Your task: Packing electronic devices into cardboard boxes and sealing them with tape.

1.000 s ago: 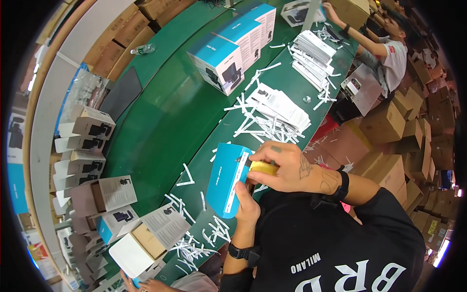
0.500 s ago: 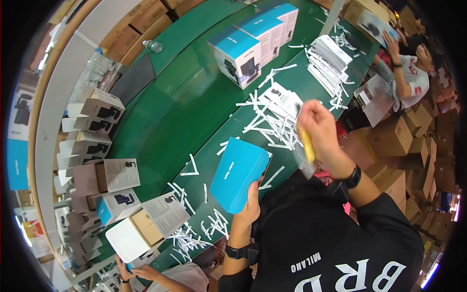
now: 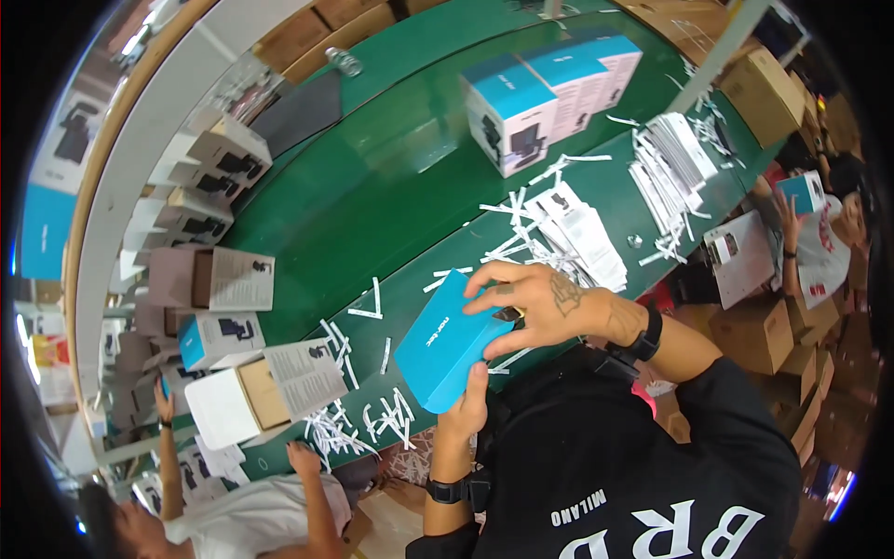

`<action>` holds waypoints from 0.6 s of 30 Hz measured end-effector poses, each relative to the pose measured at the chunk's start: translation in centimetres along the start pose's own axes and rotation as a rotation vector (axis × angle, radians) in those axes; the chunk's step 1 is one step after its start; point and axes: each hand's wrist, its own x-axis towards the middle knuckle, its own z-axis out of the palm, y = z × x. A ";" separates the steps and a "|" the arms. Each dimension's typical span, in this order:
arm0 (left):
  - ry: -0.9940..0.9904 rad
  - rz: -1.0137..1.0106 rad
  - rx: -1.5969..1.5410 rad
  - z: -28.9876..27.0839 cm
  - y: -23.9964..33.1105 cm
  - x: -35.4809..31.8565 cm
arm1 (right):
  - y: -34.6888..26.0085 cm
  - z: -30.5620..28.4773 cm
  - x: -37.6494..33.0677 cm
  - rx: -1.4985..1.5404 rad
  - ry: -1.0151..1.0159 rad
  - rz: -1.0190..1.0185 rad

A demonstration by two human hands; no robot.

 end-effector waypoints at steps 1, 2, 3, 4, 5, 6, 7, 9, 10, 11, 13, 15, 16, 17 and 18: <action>-0.022 -0.082 -0.038 0.1 0.0 -0.2 | 0.8 0.0 0.5 -0.013 -0.093 -0.081; 0.004 -0.090 -0.032 0.5 1.1 -0.4 | 1.4 0.1 0.6 0.004 -0.110 -0.094; -0.125 -0.034 0.190 1.1 2.7 -0.9 | 2.1 0.0 0.4 -0.087 -0.136 -0.156; -0.257 0.017 0.411 1.5 3.7 -1.2 | 2.6 -0.2 0.2 -0.179 -0.160 -0.221; -0.235 0.002 0.416 1.5 3.1 -2.1 | 3.2 -0.2 -0.1 -0.269 -0.180 -0.286; -0.212 0.136 0.427 1.2 1.9 -3.7 | 3.8 -0.2 -0.5 -0.255 -0.190 -0.296; -0.189 0.269 0.436 0.7 1.0 -5.1 | 4.5 0.3 -1.0 -0.266 -0.150 -0.344; -0.155 0.390 0.451 0.1 0.7 -6.2 | 5.8 1.2 -1.9 -0.289 -0.066 -0.435; 0.067 0.395 0.555 0.0 1.4 -5.8 | 6.2 1.6 -2.1 -0.277 -0.075 -0.439; 0.294 0.395 0.662 -0.1 1.8 -5.5 | 6.6 2.0 -2.1 -0.261 -0.049 -0.461; 0.348 0.271 0.695 0.1 1.4 -3.6 | 6.9 2.5 -2.2 -0.236 0.010 -0.500; 0.392 0.158 0.723 -0.2 0.7 -3.1 | 6.9 2.7 -2.3 -0.230 0.000 -0.502; 0.358 0.137 0.685 -0.6 0.2 -3.2 | 6.8 2.7 -2.4 -0.234 -0.008 -0.497; 0.321 0.116 0.646 -0.9 -0.3 -3.3 | 6.8 2.6 -2.4 -0.239 -0.015 -0.492; 0.284 0.096 0.606 -1.1 -0.5 -3.2 | 6.9 2.5 -2.4 -0.239 -0.012 -0.492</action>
